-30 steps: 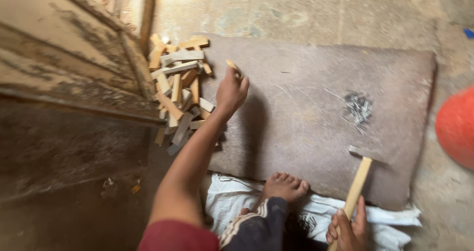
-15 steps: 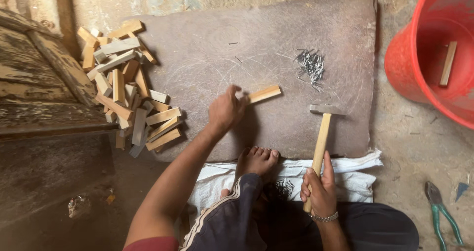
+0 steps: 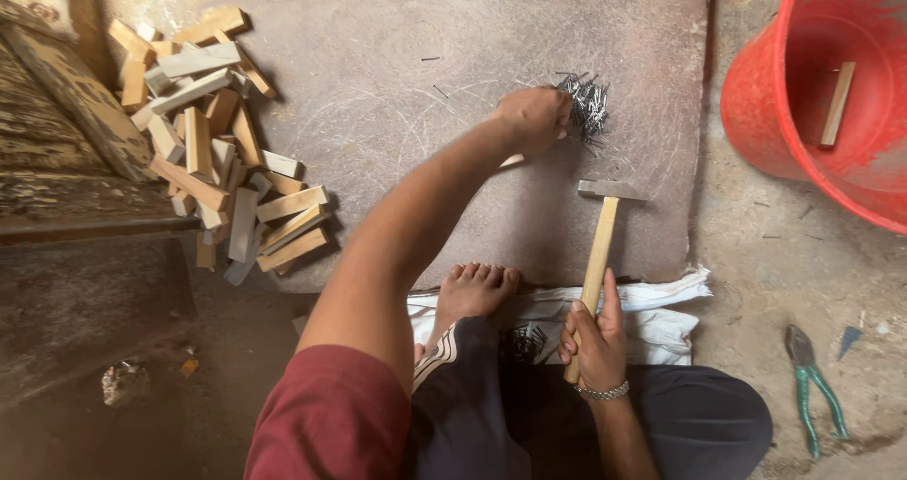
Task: The person hammers nails into small wooden blocks one at a time. They pick up a block, place a nail, hammer it in, and then toss the finished block into a red bucket.
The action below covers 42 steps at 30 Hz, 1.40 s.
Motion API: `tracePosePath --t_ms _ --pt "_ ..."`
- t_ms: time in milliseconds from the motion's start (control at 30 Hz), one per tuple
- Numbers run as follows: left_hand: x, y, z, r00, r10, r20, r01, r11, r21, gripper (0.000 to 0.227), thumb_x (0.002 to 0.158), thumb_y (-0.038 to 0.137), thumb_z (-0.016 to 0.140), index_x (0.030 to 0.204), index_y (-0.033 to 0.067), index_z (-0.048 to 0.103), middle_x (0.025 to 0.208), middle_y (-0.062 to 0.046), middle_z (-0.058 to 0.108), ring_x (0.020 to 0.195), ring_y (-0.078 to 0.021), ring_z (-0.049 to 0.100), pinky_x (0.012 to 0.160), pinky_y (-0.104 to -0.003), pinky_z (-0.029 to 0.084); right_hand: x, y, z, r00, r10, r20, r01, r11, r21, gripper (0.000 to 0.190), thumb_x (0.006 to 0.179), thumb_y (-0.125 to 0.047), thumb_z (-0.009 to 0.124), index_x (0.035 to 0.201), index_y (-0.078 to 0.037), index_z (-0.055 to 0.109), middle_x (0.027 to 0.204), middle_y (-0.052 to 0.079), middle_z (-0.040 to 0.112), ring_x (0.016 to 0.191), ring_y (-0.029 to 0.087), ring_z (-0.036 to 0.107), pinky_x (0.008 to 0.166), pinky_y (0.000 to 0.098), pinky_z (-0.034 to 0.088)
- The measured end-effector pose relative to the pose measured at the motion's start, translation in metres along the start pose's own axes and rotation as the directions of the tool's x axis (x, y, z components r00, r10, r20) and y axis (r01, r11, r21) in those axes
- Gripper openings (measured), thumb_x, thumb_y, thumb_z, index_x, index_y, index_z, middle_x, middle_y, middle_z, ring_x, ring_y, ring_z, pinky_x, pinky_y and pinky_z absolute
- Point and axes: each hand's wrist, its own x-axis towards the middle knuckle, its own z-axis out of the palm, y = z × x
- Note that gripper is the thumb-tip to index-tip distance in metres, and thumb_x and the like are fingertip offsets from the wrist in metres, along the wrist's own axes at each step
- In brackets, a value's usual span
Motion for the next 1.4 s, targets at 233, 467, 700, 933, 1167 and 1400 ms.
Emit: tracePosePath --t_ms 233,467,700,933,1167,1400 --pt "0.020 0.004 0.015 0.978 0.018 0.206 -0.075 0.958 0.275 0.030 0.102 0.016 0.060 0.129 0.0025 0.057 0.109 -0.014 0.065 0.088 -0.0200 0.067 0.074 -0.033 0.061 0.002 0.001 -0.001 1.000 0.020 -0.012 -0.020 1.000 -0.011 0.079 0.099 -0.010 0.049 0.166 -0.021 0.010 0.066 0.000 0.050 0.043 0.006 0.045 0.033 0.0228 0.041" --pt "-0.013 -0.005 0.017 0.969 0.177 -0.172 -0.182 0.983 -0.010 0.031 0.099 0.017 0.059 0.117 -0.0083 0.057 0.115 -0.024 0.063 0.099 -0.0317 0.065 0.082 -0.045 0.057 -0.002 0.004 0.000 0.998 0.013 -0.069 -0.021 0.993 -0.114 0.080 0.097 -0.010 0.053 0.166 -0.017 0.014 0.068 0.005 0.051 0.044 0.007 0.045 0.033 0.0242 0.040" --pt "-0.124 -0.037 0.011 0.935 -0.340 -0.104 0.052 0.422 -0.905 0.017 0.096 0.002 0.063 0.113 0.0014 0.065 0.095 -0.011 0.073 0.080 -0.0177 0.071 0.070 -0.030 0.060 0.011 -0.007 0.015 0.889 -0.451 0.075 0.325 0.507 -0.798 0.069 0.097 -0.021 0.065 0.158 -0.005 0.037 0.142 0.025 0.058 0.107 0.036 0.068 0.082 0.0444 0.058" --pt "-0.158 -0.047 0.028 0.881 -0.473 -0.019 0.059 0.149 -0.987 0.018 0.099 0.003 0.060 0.111 -0.0055 0.070 0.088 -0.015 0.073 0.072 -0.0166 0.070 0.065 -0.031 0.061 0.035 -0.038 0.056 0.979 -0.193 0.068 0.149 0.446 -0.882 0.070 0.094 -0.026 0.062 0.160 -0.022 0.039 0.139 0.018 0.062 0.118 0.044 0.064 0.094 0.0513 0.056" --pt "-0.157 -0.047 0.040 0.926 -0.378 -0.002 0.084 0.212 -0.974 0.022 0.099 0.007 0.062 0.118 -0.0018 0.069 0.093 -0.011 0.076 0.081 -0.0144 0.072 0.079 -0.031 0.062 0.001 -0.025 0.035 0.995 -0.097 0.001 0.061 0.619 -0.783 0.072 0.095 -0.025 0.063 0.160 -0.018 0.034 0.119 0.017 0.072 0.072 0.021 0.072 0.057 0.0363 0.061" --pt "-0.125 -0.046 0.052 0.889 -0.282 -0.362 0.060 0.853 -0.518 0.018 0.101 0.012 0.061 0.110 0.0096 0.077 0.115 -0.010 0.071 0.098 -0.0164 0.071 0.088 -0.031 0.062 -0.011 -0.002 0.009 0.995 0.088 0.046 -0.073 0.964 -0.256 0.081 0.095 -0.013 0.059 0.166 -0.020 0.019 0.070 0.007 0.054 0.047 0.008 0.049 0.035 0.0247 0.045"
